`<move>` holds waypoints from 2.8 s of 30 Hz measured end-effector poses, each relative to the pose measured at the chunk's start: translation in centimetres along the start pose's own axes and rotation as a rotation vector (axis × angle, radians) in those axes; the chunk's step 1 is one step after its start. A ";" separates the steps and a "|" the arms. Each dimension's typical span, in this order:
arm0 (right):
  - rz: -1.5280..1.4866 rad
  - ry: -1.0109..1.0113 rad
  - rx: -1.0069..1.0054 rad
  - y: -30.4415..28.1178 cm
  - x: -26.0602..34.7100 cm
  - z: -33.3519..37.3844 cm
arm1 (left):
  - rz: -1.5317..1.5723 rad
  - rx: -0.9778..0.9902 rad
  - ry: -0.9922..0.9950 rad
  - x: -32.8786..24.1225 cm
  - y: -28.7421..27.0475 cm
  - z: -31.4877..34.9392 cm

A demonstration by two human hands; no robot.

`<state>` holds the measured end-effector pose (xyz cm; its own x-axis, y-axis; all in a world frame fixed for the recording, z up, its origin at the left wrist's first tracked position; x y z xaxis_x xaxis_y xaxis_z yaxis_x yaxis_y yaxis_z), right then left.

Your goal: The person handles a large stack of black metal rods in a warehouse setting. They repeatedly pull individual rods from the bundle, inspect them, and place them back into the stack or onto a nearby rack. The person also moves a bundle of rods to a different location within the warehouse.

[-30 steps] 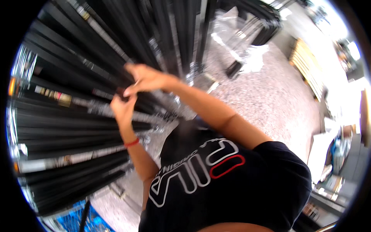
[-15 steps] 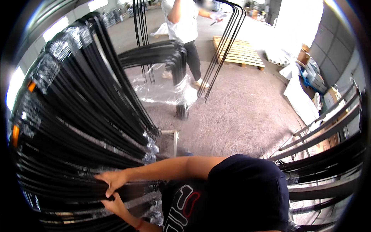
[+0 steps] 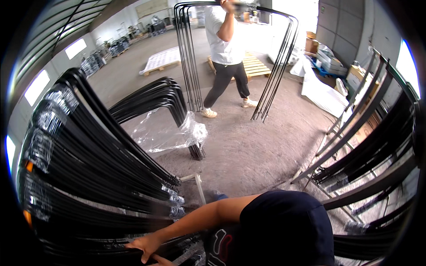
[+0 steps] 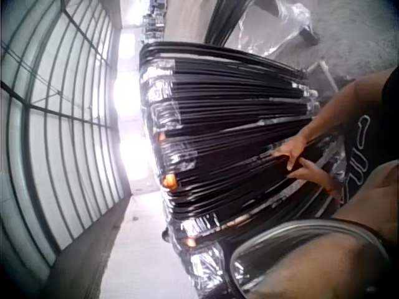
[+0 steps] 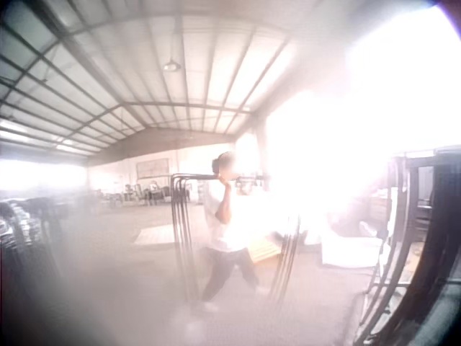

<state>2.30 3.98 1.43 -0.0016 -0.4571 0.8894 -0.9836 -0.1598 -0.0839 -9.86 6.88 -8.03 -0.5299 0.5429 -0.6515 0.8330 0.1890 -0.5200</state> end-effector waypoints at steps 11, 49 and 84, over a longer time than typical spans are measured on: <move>0.298 -0.006 -0.084 -2.0 -0.4 4.7 | 0.036 -0.129 0.535 -15.7 -0.8 5.9; 2.235 -0.009 -1.566 -17.8 53.6 47.1 | 2.675 1.028 0.552 -81.2 16.5 17.2; 1.803 0.111 -3.150 -9.2 51.7 84.7 | 3.062 1.738 1.292 -102.7 5.6 50.2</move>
<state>26.54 -92.32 10.15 0.1341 0.4982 0.8566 0.9449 -0.3248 0.0410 41.21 -88.89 28.20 -0.0603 -0.9912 -0.1181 -0.9441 0.0950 -0.3157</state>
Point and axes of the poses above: each hand's wrist, its own z-axis away from the middle knuckle, its own y-axis out of the palm, x = y × z, the point moved 8 cm from there along -z, towards the middle knuckle, and after that the axes turned 3 degrees about -z, right-handed, at the moved point
